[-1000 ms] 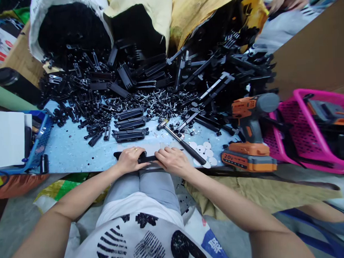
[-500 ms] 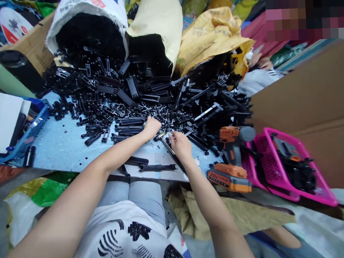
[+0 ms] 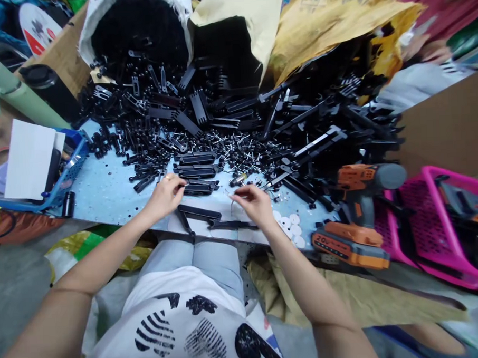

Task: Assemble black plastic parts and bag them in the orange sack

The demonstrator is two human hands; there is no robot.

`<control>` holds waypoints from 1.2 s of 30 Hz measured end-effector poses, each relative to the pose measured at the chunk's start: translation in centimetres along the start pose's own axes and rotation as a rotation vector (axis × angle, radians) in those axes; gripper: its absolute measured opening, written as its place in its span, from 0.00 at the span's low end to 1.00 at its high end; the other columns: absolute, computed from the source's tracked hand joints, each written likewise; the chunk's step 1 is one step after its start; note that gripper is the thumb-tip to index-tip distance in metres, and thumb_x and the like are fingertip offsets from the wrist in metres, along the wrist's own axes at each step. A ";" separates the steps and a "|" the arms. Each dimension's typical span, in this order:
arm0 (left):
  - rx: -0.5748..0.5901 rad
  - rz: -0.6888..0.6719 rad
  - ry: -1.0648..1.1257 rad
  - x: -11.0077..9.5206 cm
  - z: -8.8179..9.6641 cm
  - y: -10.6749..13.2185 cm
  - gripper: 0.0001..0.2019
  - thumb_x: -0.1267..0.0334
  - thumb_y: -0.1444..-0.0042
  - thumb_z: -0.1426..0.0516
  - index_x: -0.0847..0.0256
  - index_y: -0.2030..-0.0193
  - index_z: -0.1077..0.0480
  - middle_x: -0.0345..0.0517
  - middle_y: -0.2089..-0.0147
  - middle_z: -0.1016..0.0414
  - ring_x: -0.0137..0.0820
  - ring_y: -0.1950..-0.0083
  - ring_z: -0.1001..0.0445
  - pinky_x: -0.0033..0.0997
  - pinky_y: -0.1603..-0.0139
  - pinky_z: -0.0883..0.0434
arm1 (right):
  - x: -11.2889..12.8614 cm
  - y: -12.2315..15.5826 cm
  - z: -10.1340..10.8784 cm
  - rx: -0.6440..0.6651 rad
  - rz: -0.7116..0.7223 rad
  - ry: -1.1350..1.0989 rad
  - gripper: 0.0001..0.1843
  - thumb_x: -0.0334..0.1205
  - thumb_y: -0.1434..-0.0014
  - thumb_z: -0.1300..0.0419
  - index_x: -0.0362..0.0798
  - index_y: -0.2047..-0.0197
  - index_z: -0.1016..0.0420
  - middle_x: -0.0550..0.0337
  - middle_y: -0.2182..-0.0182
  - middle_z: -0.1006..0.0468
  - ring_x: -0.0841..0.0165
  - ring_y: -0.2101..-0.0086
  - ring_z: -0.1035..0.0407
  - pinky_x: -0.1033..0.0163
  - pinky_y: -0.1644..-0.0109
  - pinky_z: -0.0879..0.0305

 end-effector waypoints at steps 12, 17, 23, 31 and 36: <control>0.181 -0.058 -0.146 0.2 -1.6 5.2 0.13 0.74 0.40 0.55 0.65 0.57 0.32 0.52 0.59 0.31 0.35 0.56 0.31 0.37 0.53 0.31 | 3.5 5.8 -2.9 -0.148 0.222 0.011 0.06 0.42 0.42 0.40 0.49 0.67 0.27 0.54 0.66 0.23 0.66 0.64 0.27 0.58 0.62 0.27; 0.292 -0.120 -0.264 -0.5 -2.6 4.6 0.13 0.75 0.41 0.55 0.64 0.58 0.31 0.50 0.60 0.31 0.34 0.58 0.30 0.34 0.55 0.30 | 4.8 6.5 -3.5 -0.116 0.353 0.094 0.04 0.38 0.41 0.42 0.49 0.64 0.27 0.53 0.64 0.23 0.66 0.62 0.27 0.58 0.57 0.28; 0.154 -0.127 -0.220 0.3 -2.6 5.1 0.12 0.72 0.38 0.54 0.65 0.55 0.32 0.51 0.59 0.29 0.34 0.57 0.29 0.34 0.55 0.30 | 4.6 6.5 -3.4 -0.153 0.328 0.146 0.05 0.40 0.40 0.43 0.49 0.64 0.26 0.54 0.64 0.22 0.66 0.62 0.27 0.58 0.57 0.28; 0.189 -0.424 -0.359 -4.5 -6.0 5.7 0.20 0.55 0.42 0.45 0.66 0.47 0.37 0.59 0.44 0.34 0.46 0.40 0.40 0.46 0.42 0.43 | 4.6 7.8 -4.2 -0.081 0.627 0.251 0.10 0.33 0.41 0.42 0.48 0.55 0.26 0.52 0.59 0.23 0.67 0.59 0.27 0.62 0.55 0.27; 0.389 -0.307 -0.327 -4.5 -10.3 4.9 0.29 0.48 0.46 0.43 0.67 0.45 0.40 0.56 0.53 0.30 0.43 0.51 0.33 0.40 0.53 0.39 | 2.3 8.5 -4.5 0.057 0.569 0.363 0.23 0.39 0.41 0.40 0.49 0.42 0.35 0.49 0.54 0.25 0.64 0.57 0.28 0.59 0.55 0.29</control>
Point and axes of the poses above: each hand's wrist, its own y-axis away from the middle knuckle, its own z-axis out of the back of the hand, x = y × z, the point moved 7 cm from there along -y, towards the middle knuckle
